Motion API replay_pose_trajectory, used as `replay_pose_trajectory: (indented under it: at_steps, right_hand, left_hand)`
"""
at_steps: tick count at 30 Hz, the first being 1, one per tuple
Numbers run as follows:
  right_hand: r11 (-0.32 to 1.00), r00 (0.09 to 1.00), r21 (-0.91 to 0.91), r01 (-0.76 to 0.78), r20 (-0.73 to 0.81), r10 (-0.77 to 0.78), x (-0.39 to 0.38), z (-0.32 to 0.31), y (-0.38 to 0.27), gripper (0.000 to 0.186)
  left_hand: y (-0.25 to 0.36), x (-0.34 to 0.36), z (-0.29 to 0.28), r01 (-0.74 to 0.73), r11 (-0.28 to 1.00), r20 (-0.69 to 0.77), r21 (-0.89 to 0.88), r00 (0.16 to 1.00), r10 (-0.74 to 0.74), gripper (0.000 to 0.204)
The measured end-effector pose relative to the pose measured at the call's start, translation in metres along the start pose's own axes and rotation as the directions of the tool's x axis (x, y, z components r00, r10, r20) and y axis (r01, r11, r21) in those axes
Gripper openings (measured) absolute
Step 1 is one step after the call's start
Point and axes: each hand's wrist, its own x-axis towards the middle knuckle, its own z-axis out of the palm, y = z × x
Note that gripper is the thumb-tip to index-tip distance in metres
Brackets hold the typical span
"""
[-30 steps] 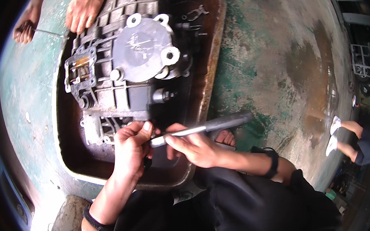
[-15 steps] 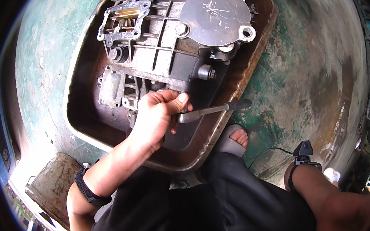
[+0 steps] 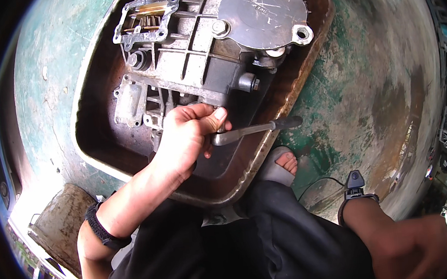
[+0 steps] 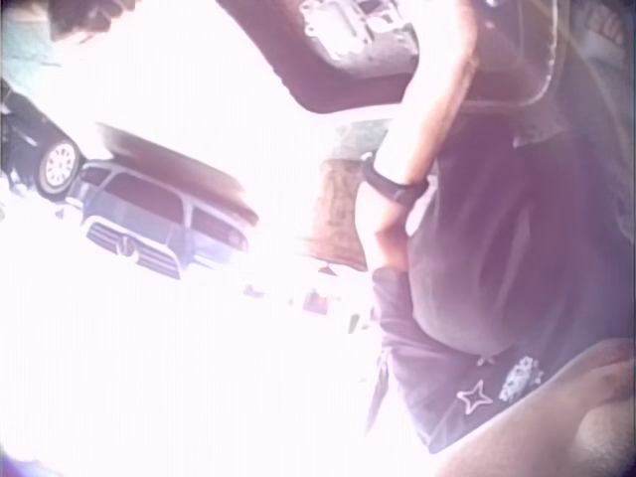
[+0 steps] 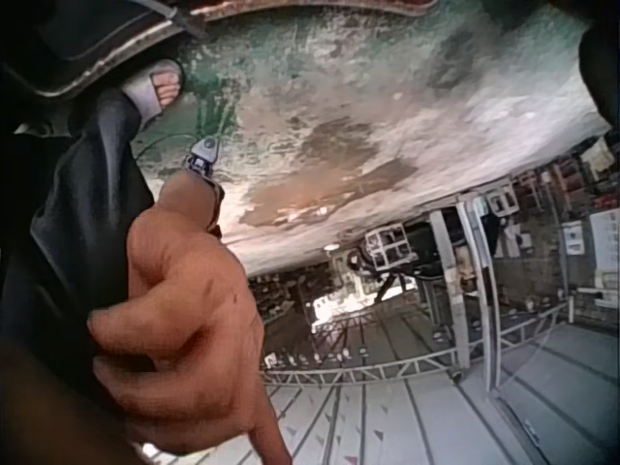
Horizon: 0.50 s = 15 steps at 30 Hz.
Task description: The person uses a ratchet wrench to loosen and remove bolts from a disassembled engine block placed in a metal tray. They remove several bolts and place them into the tray, then briefly walk away from the work area.
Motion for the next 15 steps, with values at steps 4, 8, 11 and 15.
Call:
replay_pose_trajectory:
  at_steps: [4,8,11,15]
  right_hand:
    - [0.934,0.935,-0.057,-0.353,0.008,0.354,-0.039,0.001,0.066,0.012]
    - [0.193,0.317,0.504,-0.842,0.173,0.933,-0.102,0.041,0.138,0.029]
    - [-0.031,0.142,0.77,-0.638,0.157,0.977,-0.131,0.058,0.174,0.037]
    - [-0.033,0.37,0.917,-0.397,0.193,0.909,-0.135,0.059,0.193,0.037]
  left_hand:
    - [0.0,0.0,0.0,0.0,1.0,0.002,0.015,1.0,0.0,0.022]
    - [-0.001,0.0,-0.001,0.002,1.0,0.001,-0.005,1.0,-0.002,0.022]
    - [-0.001,0.0,-0.001,0.002,1.0,0.014,-0.011,1.0,-0.002,0.023]
    - [0.001,-0.001,-0.001,-0.013,1.0,0.031,-0.014,0.999,0.013,0.026]
